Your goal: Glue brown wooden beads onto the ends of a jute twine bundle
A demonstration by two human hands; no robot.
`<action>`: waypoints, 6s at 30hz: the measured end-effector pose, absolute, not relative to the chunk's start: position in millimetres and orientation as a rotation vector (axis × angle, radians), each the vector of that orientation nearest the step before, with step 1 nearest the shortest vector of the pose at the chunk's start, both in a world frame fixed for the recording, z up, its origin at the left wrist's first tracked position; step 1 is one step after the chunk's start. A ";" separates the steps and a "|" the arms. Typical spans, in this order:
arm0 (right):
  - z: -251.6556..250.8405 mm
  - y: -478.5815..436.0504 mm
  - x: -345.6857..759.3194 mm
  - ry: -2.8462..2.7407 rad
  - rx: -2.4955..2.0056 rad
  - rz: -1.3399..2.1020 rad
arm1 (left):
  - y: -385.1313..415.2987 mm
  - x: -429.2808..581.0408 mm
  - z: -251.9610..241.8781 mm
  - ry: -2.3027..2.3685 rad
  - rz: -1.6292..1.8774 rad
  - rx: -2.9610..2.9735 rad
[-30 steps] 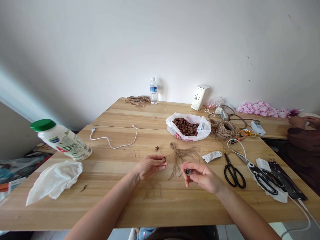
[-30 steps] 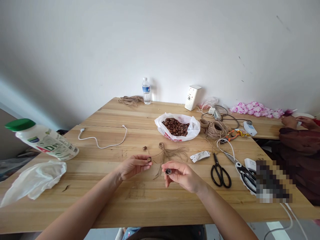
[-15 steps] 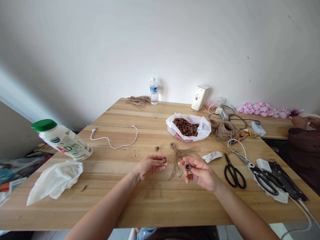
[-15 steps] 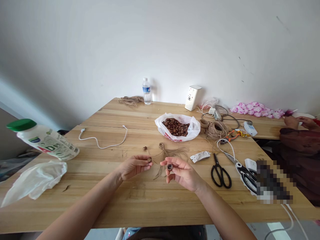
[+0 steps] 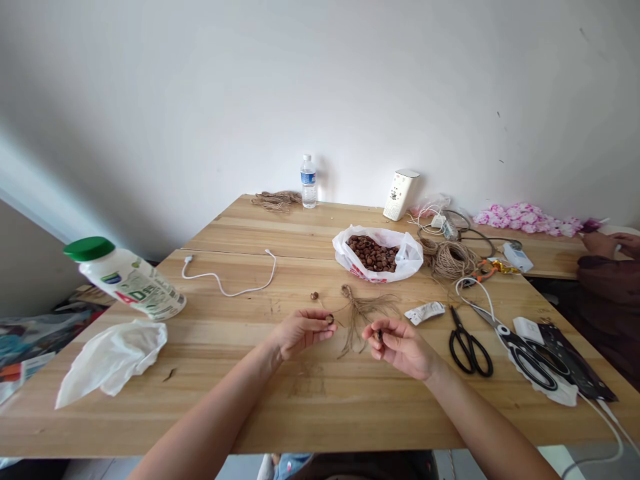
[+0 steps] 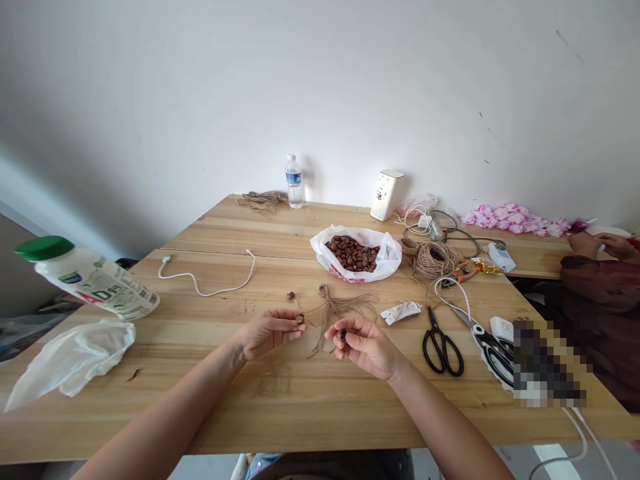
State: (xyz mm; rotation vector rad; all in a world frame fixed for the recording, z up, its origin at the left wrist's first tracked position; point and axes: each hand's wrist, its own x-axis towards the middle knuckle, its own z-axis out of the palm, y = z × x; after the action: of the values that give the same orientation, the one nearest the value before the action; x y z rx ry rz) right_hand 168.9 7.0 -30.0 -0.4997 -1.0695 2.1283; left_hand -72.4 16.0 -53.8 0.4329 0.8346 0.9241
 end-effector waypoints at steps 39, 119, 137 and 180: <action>-19.0 24.6 107.6 -2.563 -0.835 0.288 | 12.4 -68.5 -58.3 0.765 0.907 0.713; -50.1 9.1 103.7 -2.164 -0.874 0.140 | 8.0 -62.4 -69.6 0.704 0.985 0.717; -53.4 9.3 107.2 -2.061 -0.897 0.178 | 17.5 -69.5 -71.8 0.822 1.036 0.609; -55.6 39.3 123.5 -2.143 -0.963 0.328 | 49.5 -121.8 -91.5 1.748 0.926 1.932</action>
State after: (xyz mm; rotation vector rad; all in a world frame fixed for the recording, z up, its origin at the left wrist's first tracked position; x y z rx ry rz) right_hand 123.5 39.3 -55.6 -0.9633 -2.1431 0.3284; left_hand -121.8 49.5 -91.5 1.9319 1.7478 0.9257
